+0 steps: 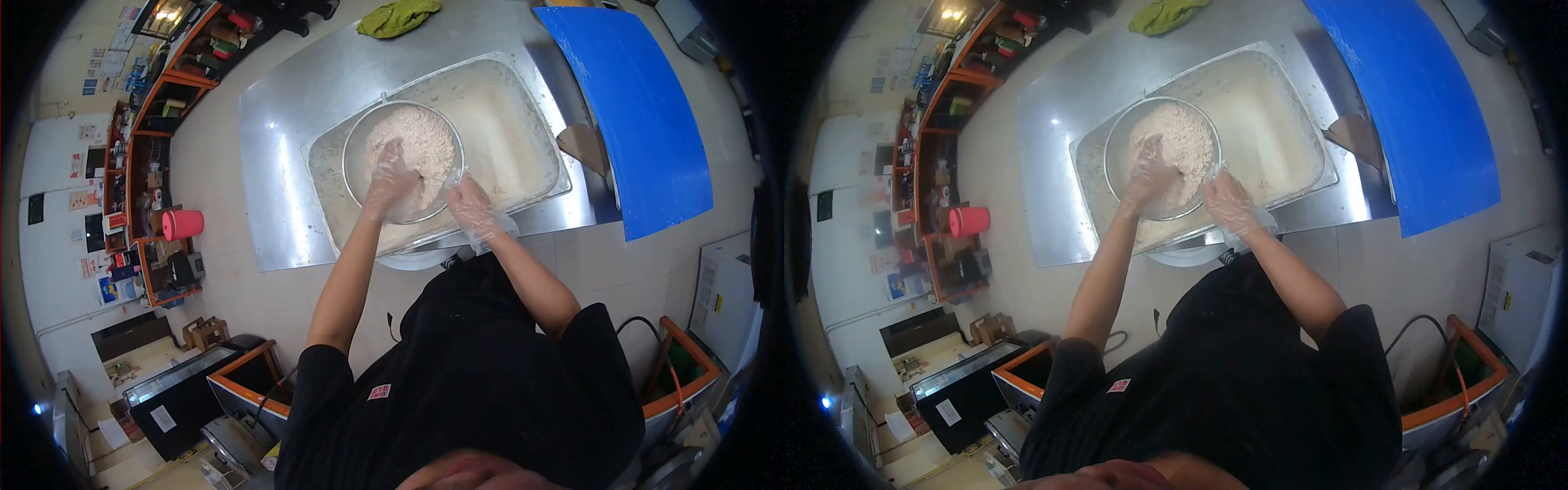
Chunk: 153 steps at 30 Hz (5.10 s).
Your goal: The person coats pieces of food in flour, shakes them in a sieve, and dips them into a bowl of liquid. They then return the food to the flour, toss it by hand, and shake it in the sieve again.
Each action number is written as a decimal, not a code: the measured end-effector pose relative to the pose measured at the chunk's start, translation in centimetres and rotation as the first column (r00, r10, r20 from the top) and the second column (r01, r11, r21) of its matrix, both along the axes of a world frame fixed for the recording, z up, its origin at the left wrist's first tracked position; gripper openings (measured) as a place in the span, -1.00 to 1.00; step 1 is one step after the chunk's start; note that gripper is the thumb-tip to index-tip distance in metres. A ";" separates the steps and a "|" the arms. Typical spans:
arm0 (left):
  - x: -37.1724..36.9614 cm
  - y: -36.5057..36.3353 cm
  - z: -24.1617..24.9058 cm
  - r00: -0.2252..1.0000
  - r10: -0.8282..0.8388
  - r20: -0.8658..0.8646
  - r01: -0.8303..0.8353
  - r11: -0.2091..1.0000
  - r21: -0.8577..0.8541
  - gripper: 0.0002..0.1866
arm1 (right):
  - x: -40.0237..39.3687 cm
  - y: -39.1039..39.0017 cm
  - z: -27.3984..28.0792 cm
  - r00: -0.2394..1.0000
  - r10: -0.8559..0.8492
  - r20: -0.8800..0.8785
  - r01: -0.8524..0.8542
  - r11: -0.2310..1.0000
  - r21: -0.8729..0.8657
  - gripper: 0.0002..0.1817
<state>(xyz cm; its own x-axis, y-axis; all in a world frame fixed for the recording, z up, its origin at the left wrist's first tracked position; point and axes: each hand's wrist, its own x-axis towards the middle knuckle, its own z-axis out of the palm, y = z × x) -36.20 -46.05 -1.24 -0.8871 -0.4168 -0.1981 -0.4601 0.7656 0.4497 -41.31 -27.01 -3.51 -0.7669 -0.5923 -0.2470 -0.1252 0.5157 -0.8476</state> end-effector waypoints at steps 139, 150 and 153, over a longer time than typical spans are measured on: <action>-10.1 2.9 3.6 0.726 0.395 -0.563 0.225 0.637 0.737 -0.66 | -4.3 1.0 13.6 0.975 -0.021 0.223 0.123 0.883 -0.452 -0.68; -11.7 7.7 3.3 0.867 0.212 -0.452 0.035 0.877 0.479 -0.71 | -7.3 6.9 7.0 0.982 -0.179 -0.065 0.131 0.883 -0.451 -0.84; -12.0 7.0 2.6 0.979 0.104 -0.176 0.021 0.804 0.594 -0.79 | -7.8 4.5 8.3 0.975 0.042 -0.219 -0.107 0.950 -0.294 -0.84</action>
<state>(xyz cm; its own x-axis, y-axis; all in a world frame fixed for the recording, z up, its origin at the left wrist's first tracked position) -48.24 -39.04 1.39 -0.9175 -0.3115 -0.2474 -0.3430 0.3043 0.8887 -49.07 -22.53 4.74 -0.7323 -0.6716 0.1122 -0.3433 0.2220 -0.9126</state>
